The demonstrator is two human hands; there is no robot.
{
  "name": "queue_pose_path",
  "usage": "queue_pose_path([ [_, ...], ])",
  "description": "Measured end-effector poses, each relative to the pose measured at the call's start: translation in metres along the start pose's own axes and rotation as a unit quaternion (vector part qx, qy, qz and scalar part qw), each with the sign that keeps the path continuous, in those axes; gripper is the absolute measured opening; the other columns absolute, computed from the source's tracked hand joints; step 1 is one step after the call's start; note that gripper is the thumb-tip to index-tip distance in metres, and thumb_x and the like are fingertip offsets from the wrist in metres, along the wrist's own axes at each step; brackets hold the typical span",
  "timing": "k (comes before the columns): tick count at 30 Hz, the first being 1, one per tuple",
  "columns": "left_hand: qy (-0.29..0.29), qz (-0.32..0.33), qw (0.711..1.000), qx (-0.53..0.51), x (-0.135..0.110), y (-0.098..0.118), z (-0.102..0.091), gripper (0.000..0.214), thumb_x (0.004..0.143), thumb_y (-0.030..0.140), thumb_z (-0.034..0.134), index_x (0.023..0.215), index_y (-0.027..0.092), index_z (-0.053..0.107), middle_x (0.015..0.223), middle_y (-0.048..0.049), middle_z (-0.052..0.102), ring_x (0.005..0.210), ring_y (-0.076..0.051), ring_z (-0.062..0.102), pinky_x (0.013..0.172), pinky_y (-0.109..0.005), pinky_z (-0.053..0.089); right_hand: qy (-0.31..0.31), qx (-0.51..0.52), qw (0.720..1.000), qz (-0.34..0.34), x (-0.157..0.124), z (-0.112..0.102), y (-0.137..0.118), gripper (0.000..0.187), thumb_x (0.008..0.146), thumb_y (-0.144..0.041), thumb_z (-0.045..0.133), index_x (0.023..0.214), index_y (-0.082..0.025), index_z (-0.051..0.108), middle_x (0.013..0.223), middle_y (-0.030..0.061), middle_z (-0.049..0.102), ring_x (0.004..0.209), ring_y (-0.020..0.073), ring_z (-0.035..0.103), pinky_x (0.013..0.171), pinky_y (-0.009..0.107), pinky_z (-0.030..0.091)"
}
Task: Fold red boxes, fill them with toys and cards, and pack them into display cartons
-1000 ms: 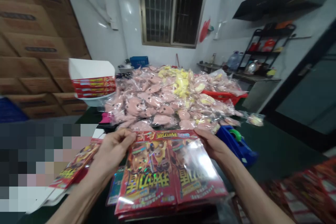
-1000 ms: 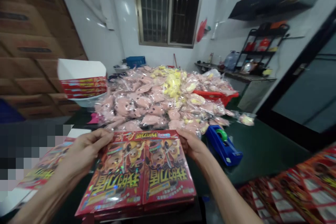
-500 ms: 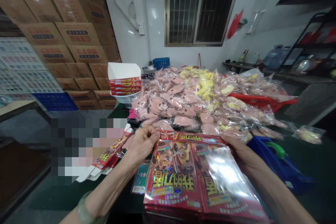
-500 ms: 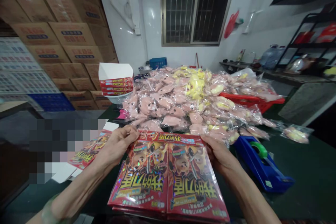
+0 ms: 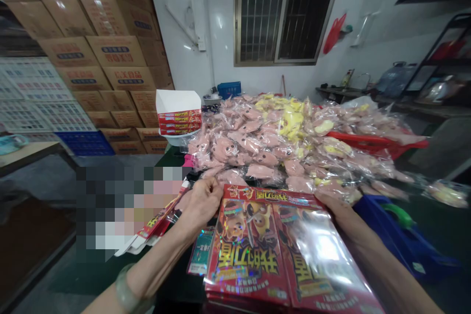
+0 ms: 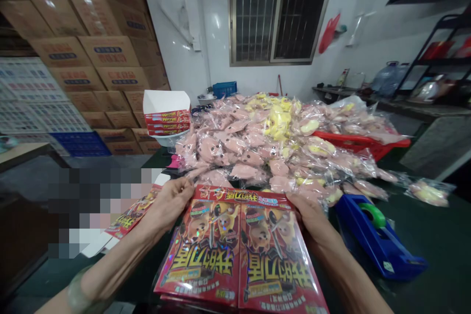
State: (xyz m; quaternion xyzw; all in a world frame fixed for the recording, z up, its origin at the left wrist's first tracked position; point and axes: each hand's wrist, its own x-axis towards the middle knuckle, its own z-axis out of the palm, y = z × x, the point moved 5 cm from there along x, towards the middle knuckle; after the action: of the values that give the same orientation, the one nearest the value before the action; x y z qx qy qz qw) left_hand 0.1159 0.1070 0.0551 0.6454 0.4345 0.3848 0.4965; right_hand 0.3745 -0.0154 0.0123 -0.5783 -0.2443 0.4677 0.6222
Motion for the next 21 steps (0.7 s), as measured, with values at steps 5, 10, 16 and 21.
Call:
queue_pose_path([
  [5,0.041,-0.023,0.999,0.022,0.002,-0.019,-0.015,0.026,0.064,0.036,0.055,0.050,0.021,0.039,0.039,0.0053,0.041,0.032,-0.009,0.035,0.036,-0.022,0.026,-0.007,0.038,0.998,0.053,-0.001,0.003,0.002,0.017,0.072,-0.038,0.063,0.069,-0.021,0.065,0.062,0.0071,0.071,0.059,0.0267,0.067,0.053,0.036,0.052],
  [10,0.061,0.159,0.978,0.121,-0.008,0.048,-0.015,0.029,0.079,0.041,0.050,0.098,0.019,0.055,0.096,-0.0064,0.065,0.089,-0.019,0.061,0.079,-0.031,0.047,-0.004,0.041,0.997,0.067,0.001,0.002,0.001,0.015,0.071,-0.034,0.065,0.068,-0.019,0.065,0.060,0.0044,0.069,0.051,0.0215,0.064,0.053,0.033,0.052],
  [16,-0.330,0.334,0.777,0.418,-0.031,0.083,0.084,0.064,0.085,0.058,0.036,0.135,0.018,0.037,0.146,-0.0133,0.036,0.135,-0.033,0.027,0.106,-0.052,0.025,0.001,0.030,0.999,0.018,-0.003,0.005,-0.005,0.017,0.070,-0.036,0.065,0.068,-0.019,0.064,0.058,0.0035,0.069,0.053,0.0218,0.064,0.053,0.032,0.050],
  [21,-0.291,0.240,0.816,0.438,-0.008,0.060,0.050,0.060,0.084,0.061,0.035,0.117,0.015,0.054,0.119,-0.0163,0.059,0.110,-0.032,0.054,0.094,-0.044,0.037,0.004,0.007,1.000,0.012,-0.003,0.005,-0.004,0.022,0.071,-0.039,0.064,0.062,-0.020,0.061,0.057,0.0036,0.068,0.052,0.0211,0.063,0.050,0.030,0.048],
])
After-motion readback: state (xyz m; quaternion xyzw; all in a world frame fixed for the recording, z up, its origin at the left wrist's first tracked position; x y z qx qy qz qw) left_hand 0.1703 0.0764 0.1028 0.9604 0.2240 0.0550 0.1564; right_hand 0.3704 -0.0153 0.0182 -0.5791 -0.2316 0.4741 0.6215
